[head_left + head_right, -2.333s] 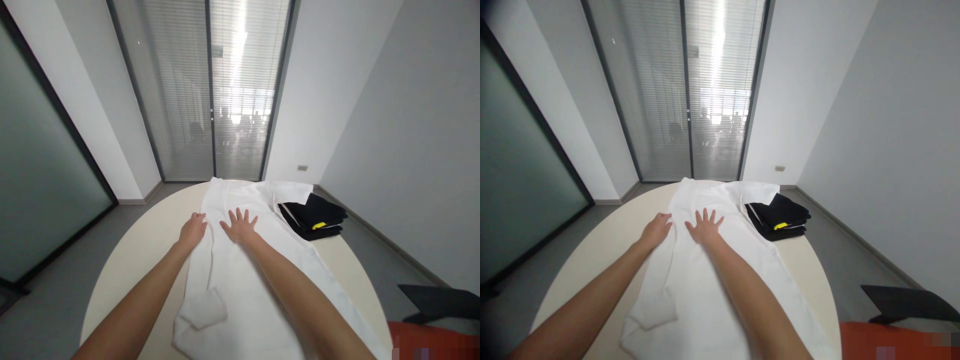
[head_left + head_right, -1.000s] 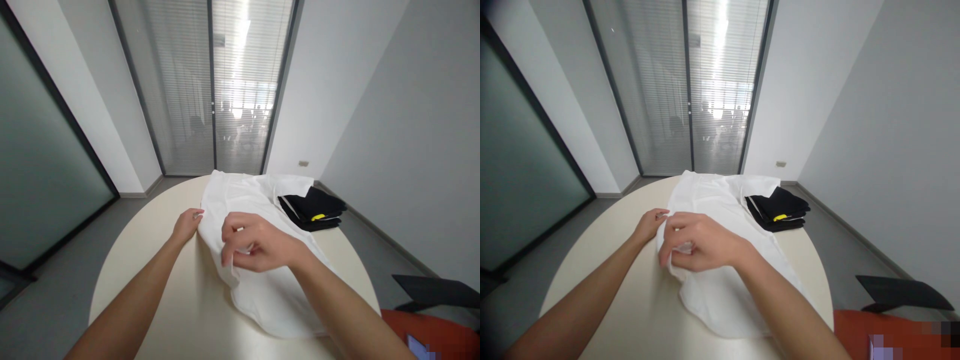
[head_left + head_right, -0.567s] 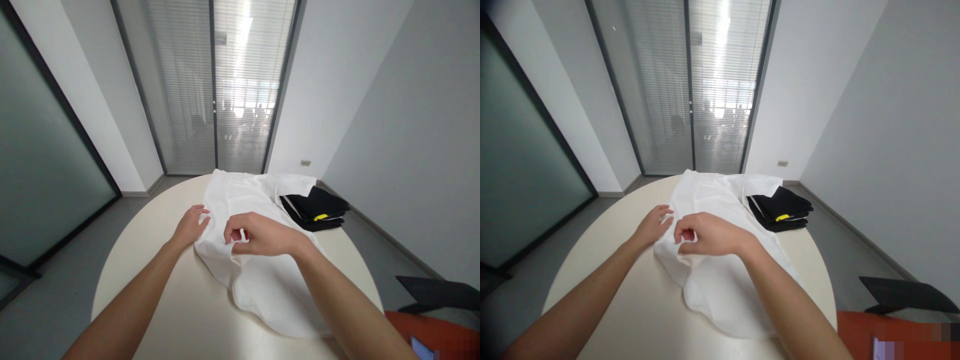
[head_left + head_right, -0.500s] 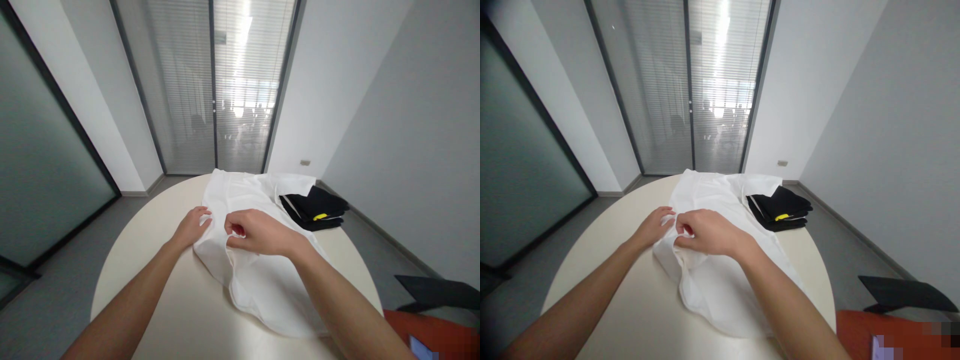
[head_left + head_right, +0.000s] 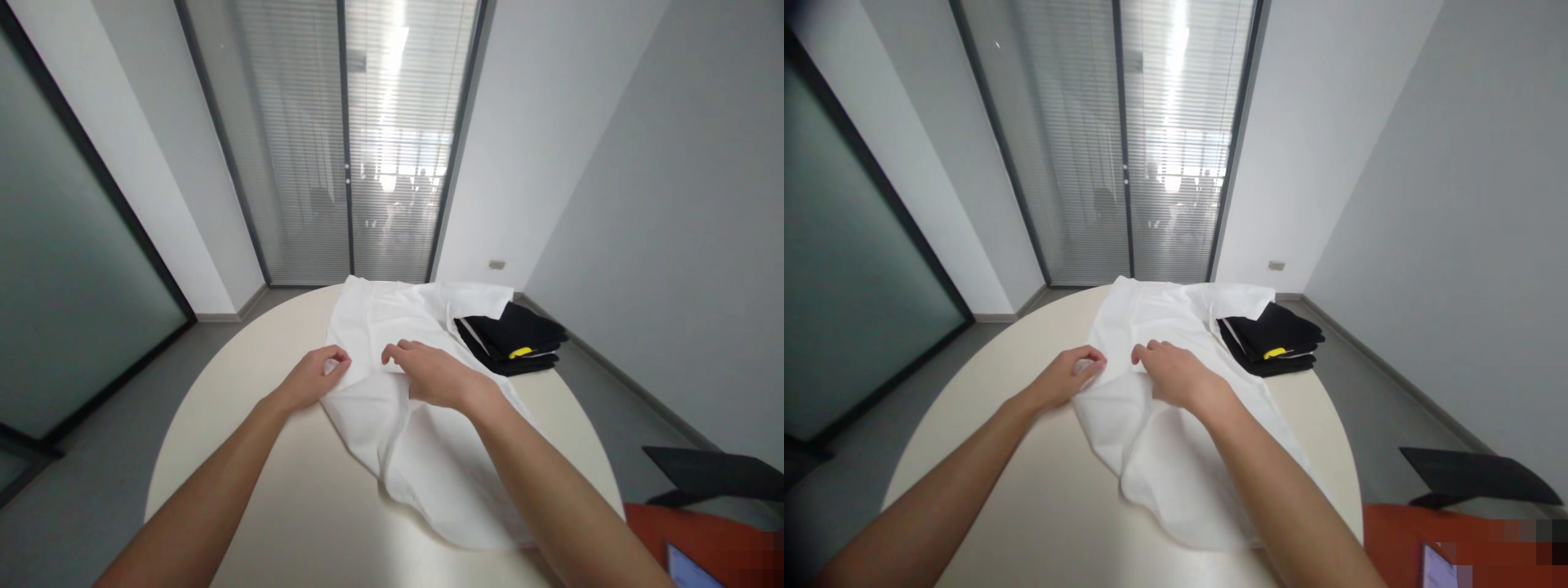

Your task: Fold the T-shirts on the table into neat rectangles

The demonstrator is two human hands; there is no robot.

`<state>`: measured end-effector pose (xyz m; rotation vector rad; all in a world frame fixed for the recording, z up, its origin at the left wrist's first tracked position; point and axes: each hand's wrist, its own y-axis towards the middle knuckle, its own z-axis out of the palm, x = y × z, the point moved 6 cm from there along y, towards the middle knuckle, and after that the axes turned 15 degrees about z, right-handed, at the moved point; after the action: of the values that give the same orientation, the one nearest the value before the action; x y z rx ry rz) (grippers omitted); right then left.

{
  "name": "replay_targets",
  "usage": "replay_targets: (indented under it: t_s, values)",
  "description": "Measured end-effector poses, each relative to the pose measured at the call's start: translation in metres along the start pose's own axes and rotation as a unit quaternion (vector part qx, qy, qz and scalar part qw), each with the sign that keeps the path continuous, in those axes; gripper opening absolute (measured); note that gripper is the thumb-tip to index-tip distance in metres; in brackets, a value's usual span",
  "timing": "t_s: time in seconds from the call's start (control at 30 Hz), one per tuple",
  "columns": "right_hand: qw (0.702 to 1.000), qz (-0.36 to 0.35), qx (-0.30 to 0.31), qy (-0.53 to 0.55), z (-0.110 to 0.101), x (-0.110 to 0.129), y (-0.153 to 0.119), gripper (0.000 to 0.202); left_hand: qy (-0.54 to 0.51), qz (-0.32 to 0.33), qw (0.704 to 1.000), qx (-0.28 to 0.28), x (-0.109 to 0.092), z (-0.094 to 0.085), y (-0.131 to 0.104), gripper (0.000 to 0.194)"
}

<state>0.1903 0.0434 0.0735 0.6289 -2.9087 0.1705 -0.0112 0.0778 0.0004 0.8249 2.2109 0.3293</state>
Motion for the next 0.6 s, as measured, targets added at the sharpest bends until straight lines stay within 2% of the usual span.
replay_targets:
  t_s: [0.1, 0.17, 0.23, 0.33, 0.43, 0.53, 0.6]
  values:
    - [1.000, -0.003, 0.025, 0.013, 0.002, -0.006, 0.004, 0.057, -0.025, 0.045, 0.997, 0.049, -0.030, 0.004, 0.002, 0.023]
    - [0.994, -0.070, 0.060, 0.055, 0.002, -0.003, 0.005, 0.058, -0.033, 0.070, 0.992, 0.095, -0.045, 0.012, 0.001, 0.026]
    - [0.980, -0.148, 0.085, 0.100, 0.000, 0.003, 0.004, 0.045, -0.038, 0.076, 0.989, 0.125, -0.052, 0.019, 0.000, 0.029]
    - [0.961, -0.202, 0.116, 0.147, -0.002, 0.007, 0.004, 0.025, -0.053, 0.078, 0.988, 0.121, -0.052, 0.023, 0.001, 0.028]
    - [0.954, -0.176, 0.135, 0.200, -0.004, 0.007, 0.004, 0.021, -0.096, 0.078, 0.987, 0.105, -0.048, 0.020, 0.001, 0.029]
    - [0.945, -0.149, 0.159, 0.245, -0.007, 0.016, -0.003, 0.012, -0.161, 0.026, 0.981, 0.108, -0.038, 0.012, 0.000, 0.045]
    - [0.928, -0.150, 0.204, 0.272, -0.005, 0.032, -0.014, 0.008, -0.206, -0.010, 0.972, 0.113, -0.031, 0.009, -0.002, 0.060]
